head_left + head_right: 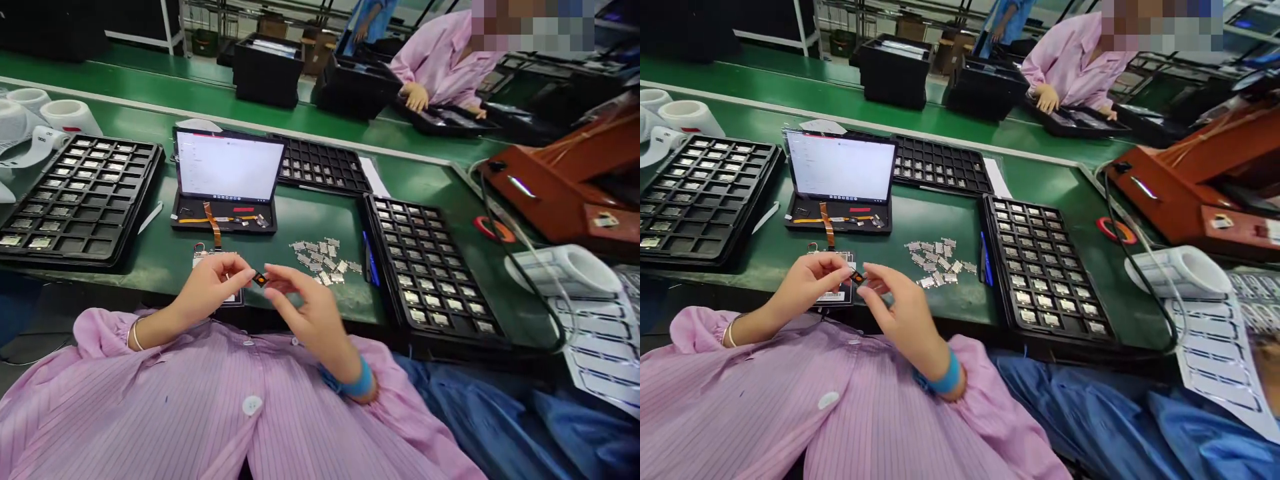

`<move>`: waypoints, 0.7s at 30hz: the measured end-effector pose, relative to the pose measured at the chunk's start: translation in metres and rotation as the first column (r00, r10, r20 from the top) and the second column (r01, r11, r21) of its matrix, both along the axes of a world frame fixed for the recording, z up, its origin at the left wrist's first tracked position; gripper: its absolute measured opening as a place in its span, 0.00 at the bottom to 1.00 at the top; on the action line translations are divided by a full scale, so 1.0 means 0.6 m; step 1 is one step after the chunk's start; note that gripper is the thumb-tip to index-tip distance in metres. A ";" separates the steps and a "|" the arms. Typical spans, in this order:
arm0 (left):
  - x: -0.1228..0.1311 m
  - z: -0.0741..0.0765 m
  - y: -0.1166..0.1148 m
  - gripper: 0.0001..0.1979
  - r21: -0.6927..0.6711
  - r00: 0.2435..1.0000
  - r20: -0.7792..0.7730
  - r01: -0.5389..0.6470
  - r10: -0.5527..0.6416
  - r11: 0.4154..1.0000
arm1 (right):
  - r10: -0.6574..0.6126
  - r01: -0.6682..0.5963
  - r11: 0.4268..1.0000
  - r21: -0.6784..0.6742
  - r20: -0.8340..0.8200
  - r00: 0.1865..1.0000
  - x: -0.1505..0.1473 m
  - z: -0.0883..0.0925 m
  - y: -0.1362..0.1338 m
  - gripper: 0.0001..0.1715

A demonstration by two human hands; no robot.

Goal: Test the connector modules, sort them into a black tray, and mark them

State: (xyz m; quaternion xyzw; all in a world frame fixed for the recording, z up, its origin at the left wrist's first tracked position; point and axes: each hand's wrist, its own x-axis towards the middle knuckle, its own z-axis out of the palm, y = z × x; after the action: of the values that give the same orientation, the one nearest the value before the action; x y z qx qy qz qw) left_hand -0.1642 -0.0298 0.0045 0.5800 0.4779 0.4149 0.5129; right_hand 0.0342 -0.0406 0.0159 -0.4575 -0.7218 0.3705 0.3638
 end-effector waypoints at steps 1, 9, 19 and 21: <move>0.003 -0.001 -0.006 0.12 0.038 0.998 -0.061 0.017 -0.015 0.999 | -0.001 -0.005 0.997 -0.076 -0.078 0.997 -0.013 -0.016 0.002 0.13; -0.040 -0.055 -0.038 0.15 0.408 0.809 -0.552 0.049 0.204 0.911 | -0.183 0.191 0.971 -0.145 0.069 0.981 0.028 -0.070 0.051 0.08; -0.087 -0.115 -0.054 0.34 0.357 0.553 -0.807 0.176 0.208 0.917 | -0.388 0.419 0.905 -0.077 0.256 0.885 0.092 -0.091 0.223 0.20; -0.092 -0.120 -0.050 0.34 0.343 0.531 -0.825 0.201 0.192 0.918 | -0.394 0.417 0.907 -0.051 0.242 0.887 0.100 -0.094 0.214 0.25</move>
State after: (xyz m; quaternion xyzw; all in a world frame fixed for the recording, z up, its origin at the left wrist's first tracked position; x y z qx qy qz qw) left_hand -0.2192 -0.0597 -0.0675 0.7998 0.5695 0.1679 0.0884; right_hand 0.0943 0.0877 -0.0407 -0.6554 -0.6270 0.2681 0.3247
